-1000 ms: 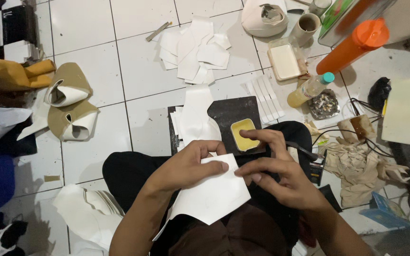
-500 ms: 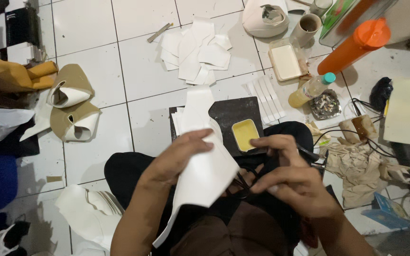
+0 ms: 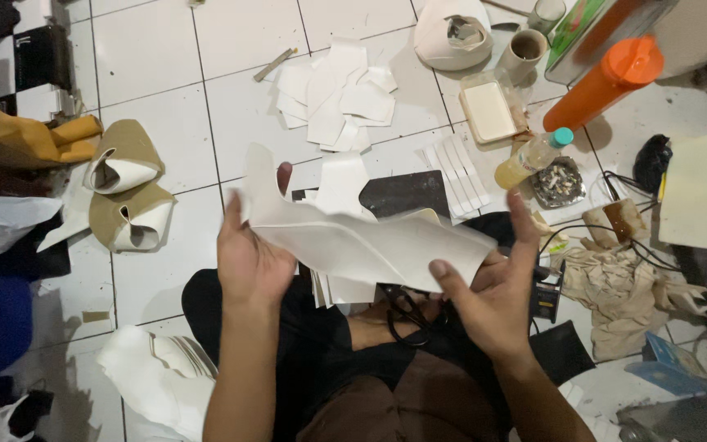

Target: The person sits on the floor and repeatedly picks up white paper pieces, applies a yellow substance from a small container to the edges, and places them aside. The process is repeated for multiple pieces throughout the clip.

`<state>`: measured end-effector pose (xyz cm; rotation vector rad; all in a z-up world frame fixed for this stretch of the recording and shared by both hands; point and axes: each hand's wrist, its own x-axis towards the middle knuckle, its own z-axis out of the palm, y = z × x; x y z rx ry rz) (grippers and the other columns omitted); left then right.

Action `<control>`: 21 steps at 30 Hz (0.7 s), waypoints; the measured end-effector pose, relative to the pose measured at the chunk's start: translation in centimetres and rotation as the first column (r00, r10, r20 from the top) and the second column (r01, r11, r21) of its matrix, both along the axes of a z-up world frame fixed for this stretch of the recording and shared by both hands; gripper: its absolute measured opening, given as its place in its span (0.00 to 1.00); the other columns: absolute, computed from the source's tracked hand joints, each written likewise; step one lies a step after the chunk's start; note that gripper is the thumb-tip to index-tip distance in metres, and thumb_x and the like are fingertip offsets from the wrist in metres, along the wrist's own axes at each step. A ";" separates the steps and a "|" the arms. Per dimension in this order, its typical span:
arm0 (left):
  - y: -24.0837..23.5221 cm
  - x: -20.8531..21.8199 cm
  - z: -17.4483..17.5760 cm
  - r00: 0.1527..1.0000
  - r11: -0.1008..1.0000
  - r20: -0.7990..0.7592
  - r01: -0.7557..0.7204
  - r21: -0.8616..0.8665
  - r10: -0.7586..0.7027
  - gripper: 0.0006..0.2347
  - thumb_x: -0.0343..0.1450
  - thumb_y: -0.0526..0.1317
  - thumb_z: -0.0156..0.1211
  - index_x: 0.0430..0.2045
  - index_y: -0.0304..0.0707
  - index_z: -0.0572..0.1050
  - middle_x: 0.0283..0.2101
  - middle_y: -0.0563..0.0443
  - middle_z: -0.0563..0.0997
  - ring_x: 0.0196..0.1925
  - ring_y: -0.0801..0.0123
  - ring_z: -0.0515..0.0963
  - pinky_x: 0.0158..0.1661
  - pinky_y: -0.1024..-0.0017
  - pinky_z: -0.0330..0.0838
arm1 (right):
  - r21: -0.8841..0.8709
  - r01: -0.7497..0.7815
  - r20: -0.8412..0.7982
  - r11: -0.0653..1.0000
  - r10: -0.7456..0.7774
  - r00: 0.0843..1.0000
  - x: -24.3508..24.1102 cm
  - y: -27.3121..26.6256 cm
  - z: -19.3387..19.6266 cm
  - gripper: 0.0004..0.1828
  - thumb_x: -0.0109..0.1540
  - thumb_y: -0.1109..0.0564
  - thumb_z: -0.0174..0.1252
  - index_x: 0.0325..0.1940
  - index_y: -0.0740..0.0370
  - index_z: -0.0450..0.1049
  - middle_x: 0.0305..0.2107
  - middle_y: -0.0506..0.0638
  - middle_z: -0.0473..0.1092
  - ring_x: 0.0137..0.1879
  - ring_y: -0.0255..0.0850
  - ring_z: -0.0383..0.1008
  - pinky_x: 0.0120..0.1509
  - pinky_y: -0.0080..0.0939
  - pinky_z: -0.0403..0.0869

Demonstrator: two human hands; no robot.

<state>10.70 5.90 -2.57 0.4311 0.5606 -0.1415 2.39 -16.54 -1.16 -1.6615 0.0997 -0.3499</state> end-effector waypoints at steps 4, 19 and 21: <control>-3.5 -5.9 -3.7 0.830 0.950 0.463 0.266 0.162 -0.311 0.29 0.66 0.47 0.55 0.59 0.28 0.58 0.58 0.38 0.68 0.59 0.56 0.68 0.61 0.60 0.60 | 0.293 0.008 -0.075 0.956 0.015 0.997 0.8 1.4 0.9 0.53 0.50 0.63 0.62 0.71 0.49 0.37 0.44 0.55 0.60 0.37 0.37 0.68 0.40 0.34 0.69; -7.4 -10.2 -1.5 0.926 0.928 0.340 0.029 0.372 -0.165 0.26 0.66 0.29 0.56 0.60 0.31 0.58 0.60 0.37 0.68 0.61 0.53 0.68 0.59 0.61 0.64 | -0.615 0.075 0.377 0.785 0.209 0.902 1.3 0.0 -1.1 0.22 0.59 0.47 0.58 0.55 0.54 0.70 0.51 0.58 0.59 0.53 0.46 0.61 0.52 0.40 0.66; -7.3 -10.5 -1.7 0.931 0.936 0.326 0.042 0.349 -0.163 0.27 0.66 0.29 0.56 0.61 0.33 0.57 0.60 0.38 0.68 0.61 0.53 0.68 0.59 0.61 0.65 | -0.671 0.088 0.370 0.736 0.230 0.900 1.5 -0.1 -0.4 0.21 0.59 0.46 0.57 0.54 0.52 0.71 0.52 0.58 0.59 0.54 0.47 0.60 0.52 0.41 0.64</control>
